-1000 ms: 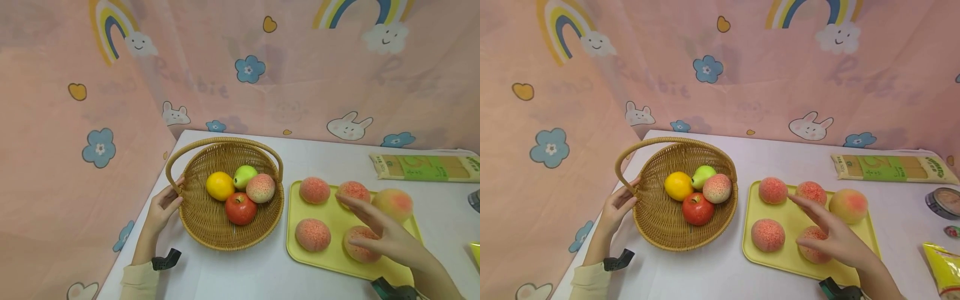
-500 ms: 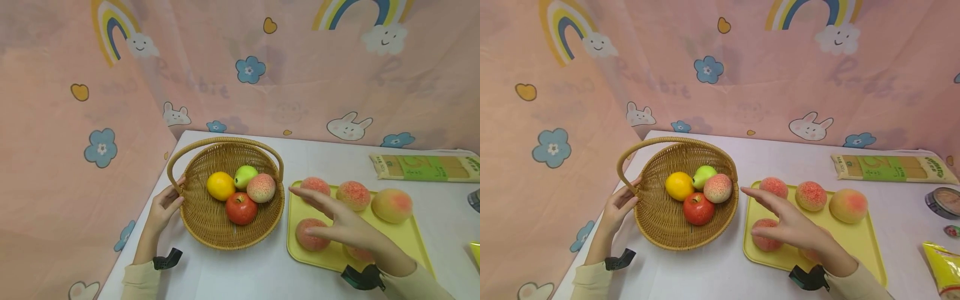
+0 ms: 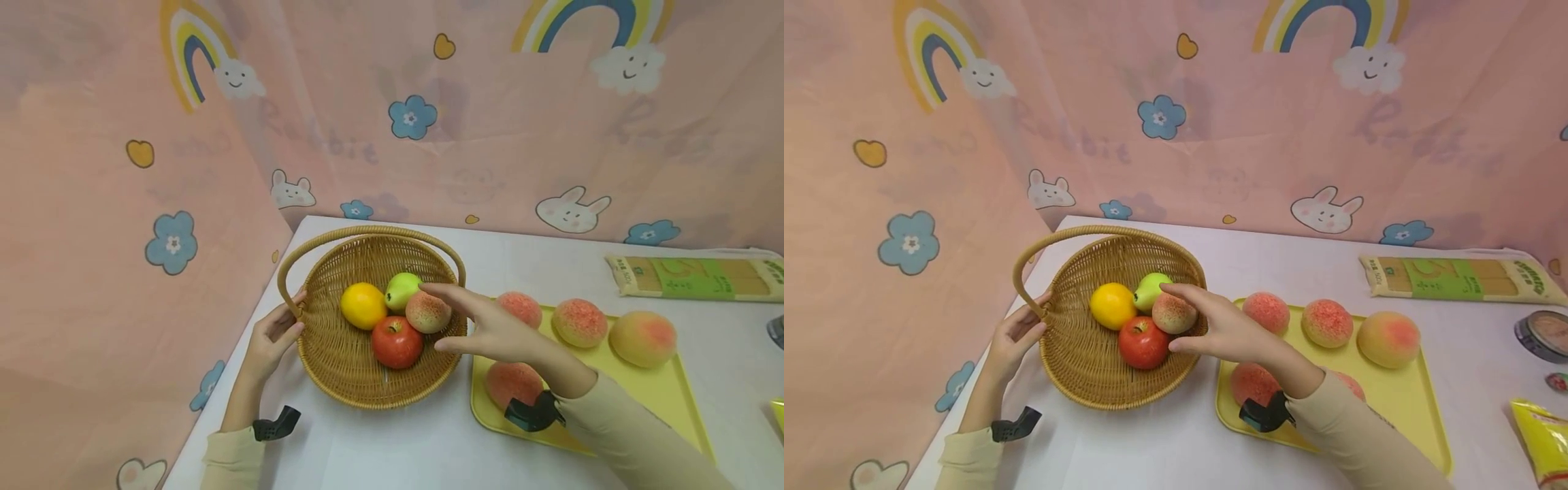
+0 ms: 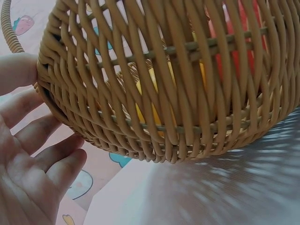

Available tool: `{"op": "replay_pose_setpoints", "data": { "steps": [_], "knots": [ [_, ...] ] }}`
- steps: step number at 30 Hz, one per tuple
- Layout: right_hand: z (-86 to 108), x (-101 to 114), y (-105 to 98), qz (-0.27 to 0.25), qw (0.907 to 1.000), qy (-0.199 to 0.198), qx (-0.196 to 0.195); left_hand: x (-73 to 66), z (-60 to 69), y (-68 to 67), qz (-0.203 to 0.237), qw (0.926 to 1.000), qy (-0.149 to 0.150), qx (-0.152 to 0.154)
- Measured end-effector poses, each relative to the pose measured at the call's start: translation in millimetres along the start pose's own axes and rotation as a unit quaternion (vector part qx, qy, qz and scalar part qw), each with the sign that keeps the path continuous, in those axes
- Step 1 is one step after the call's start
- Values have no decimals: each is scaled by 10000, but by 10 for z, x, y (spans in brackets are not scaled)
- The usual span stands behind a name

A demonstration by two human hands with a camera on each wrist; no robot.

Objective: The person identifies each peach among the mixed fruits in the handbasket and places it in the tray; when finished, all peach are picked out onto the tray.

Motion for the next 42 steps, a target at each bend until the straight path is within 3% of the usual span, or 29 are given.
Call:
{"op": "replay_pose_setpoints", "data": {
  "steps": [9,21,30,35,42],
  "knots": [
    [-165,-51,51,230,9995,108,-186,-25,0,6,115,9998,96,-93],
    [-234,-110,96,628,9977,233,-90,-28,-7,7,12,9999,50,-115],
    [-273,-49,136,554,9983,77,-137,-32,-5,-3,32,9999,88,-135],
    [-291,-36,188,414,9990,154,-47,-23,-2,-6,-8,9999,88,-89],
    [-303,-75,209,639,9974,341,46,-23,-5,-4,-1,9999,85,-112]
  ]
}}
Point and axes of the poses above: each hand's wrist, its own z-axis away from the middle knuckle, its own y-axis out of the palm, x = y × z, the point moved 8 cm from there along -z, towards the middle knuckle, and after that the axes turned 4 degrees about -x, right-handed, at the moved point
